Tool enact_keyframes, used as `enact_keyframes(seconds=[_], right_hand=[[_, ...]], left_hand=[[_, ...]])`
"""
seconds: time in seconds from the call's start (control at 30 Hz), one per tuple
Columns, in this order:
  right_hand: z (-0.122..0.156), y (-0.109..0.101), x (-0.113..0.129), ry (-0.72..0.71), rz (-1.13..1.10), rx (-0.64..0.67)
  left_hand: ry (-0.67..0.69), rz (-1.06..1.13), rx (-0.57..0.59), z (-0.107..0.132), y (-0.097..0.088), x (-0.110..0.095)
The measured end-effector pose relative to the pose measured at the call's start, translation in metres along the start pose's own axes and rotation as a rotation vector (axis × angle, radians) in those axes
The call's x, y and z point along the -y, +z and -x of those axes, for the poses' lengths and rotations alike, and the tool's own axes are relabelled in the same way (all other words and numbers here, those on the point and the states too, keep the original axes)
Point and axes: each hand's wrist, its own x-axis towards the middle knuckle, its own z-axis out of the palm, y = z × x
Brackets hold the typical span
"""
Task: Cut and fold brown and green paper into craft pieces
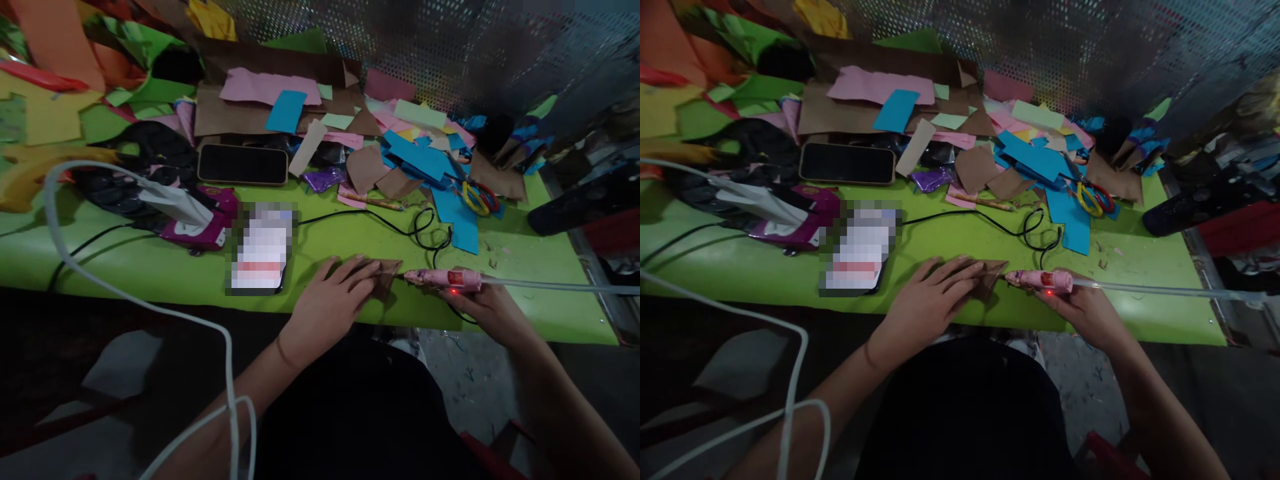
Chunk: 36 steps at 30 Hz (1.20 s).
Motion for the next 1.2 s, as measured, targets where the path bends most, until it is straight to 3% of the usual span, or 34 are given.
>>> enact_keyframes(seconds=[0.57, 0.8, 1.2], right_hand=[[0.003, 0.003, 0.007, -0.059, -0.054, 0.061], [-0.002, 0.003, 0.003, -0.019, -0.035, 0.002], [0.008, 0.008, 0.013, -0.11, -0.118, 0.094]], left_hand=[[0.003, 0.006, 0.033, 0.001, 0.0, 0.001], [0.017, -0.018, 0.002, 0.001, 0.002, 0.001], [-0.009, 0.048, 0.042, 0.001, 0.0, 0.001]])
